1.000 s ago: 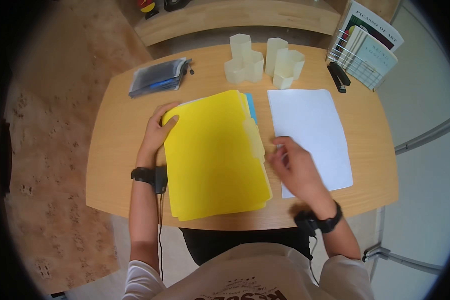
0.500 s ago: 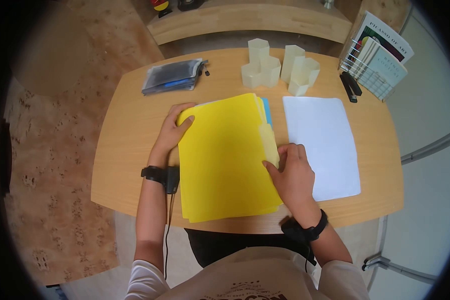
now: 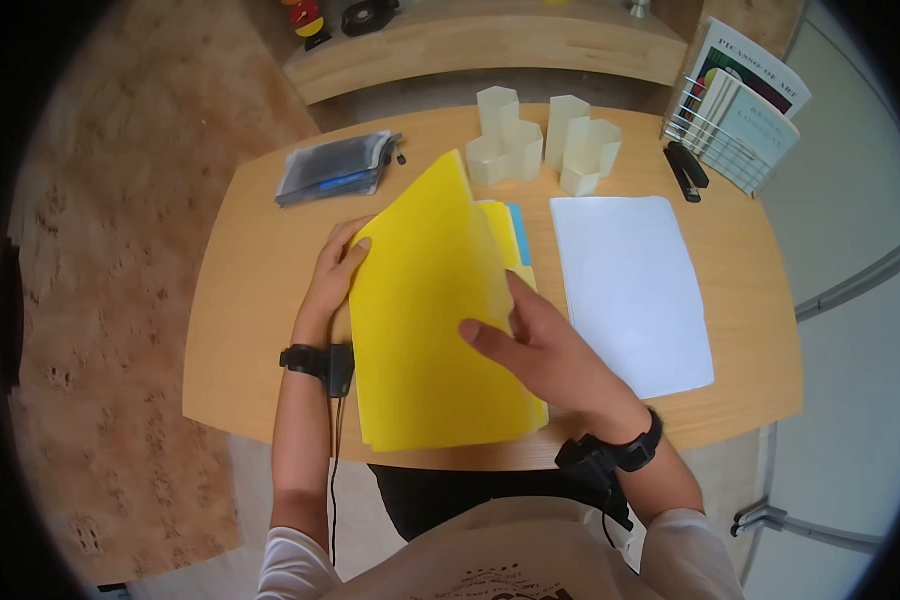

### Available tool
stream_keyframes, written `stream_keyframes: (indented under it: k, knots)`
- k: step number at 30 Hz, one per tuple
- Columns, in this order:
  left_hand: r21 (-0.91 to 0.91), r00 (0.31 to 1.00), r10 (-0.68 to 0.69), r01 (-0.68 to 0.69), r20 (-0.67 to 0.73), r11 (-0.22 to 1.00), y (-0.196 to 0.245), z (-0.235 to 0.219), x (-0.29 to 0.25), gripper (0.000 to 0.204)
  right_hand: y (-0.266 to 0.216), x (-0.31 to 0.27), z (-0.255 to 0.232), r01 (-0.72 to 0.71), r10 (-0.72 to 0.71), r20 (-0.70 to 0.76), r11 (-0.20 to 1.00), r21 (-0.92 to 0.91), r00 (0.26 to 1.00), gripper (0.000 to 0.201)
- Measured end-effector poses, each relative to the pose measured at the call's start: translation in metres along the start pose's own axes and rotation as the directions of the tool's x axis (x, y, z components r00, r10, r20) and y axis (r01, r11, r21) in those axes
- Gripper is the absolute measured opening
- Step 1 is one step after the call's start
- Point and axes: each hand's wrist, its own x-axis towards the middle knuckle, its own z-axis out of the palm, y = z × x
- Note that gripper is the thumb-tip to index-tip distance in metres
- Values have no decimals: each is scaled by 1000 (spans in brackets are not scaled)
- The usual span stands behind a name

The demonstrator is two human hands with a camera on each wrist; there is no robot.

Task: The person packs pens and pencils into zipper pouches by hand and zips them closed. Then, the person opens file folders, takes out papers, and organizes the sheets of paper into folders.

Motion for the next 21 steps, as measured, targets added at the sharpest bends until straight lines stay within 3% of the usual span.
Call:
stream_keyframes:
  k: [1,2,3,7,9,10,12,13,16,17,19,21]
  knots:
    - [2,1000,2,-2,5,1000,-7,-2,1,30,-5,2,4,78,-80,26,996,53,996,52]
    - [-120,999,-42,42,0,992,-15,-4,1,30,-10,2,7,154,-160,49,982,108,986,56]
    - [-240,996,-87,85,1,967,-23,-6,2,31,-24,-1,6,-60,54,146,997,39,988,56]
    - [-328,993,-121,117,8,937,-16,-7,1,32,-20,-4,22,36,-56,70,966,257,996,52]
    - [-505,987,-160,144,12,851,-24,-14,3,26,2,-1,20,94,-76,-121,985,145,990,44]
    - [-507,987,-162,144,8,850,-23,-17,2,26,8,0,13,92,-76,-117,985,144,990,44]
    - [-696,987,-156,131,27,706,-20,-21,2,25,18,0,-1,35,-60,-203,992,-121,977,39]
    - [-786,988,-146,132,53,604,-24,-25,3,25,20,0,-2,21,-69,-291,986,-166,954,37]
    - [-850,979,-205,111,3,515,-33,-26,2,25,29,-2,-12,-35,-30,-378,986,-164,926,27]
    - [-850,979,-206,112,5,515,-34,-26,2,25,35,-2,-14,-36,-28,-378,986,-163,925,27]
    - [-837,969,-245,98,-43,538,-31,-23,2,30,45,-5,-17,-96,-85,-389,901,-423,917,22]
    - [-831,969,-242,96,-47,548,-20,-22,0,28,43,-5,-17,-125,-51,-350,878,-462,935,25]
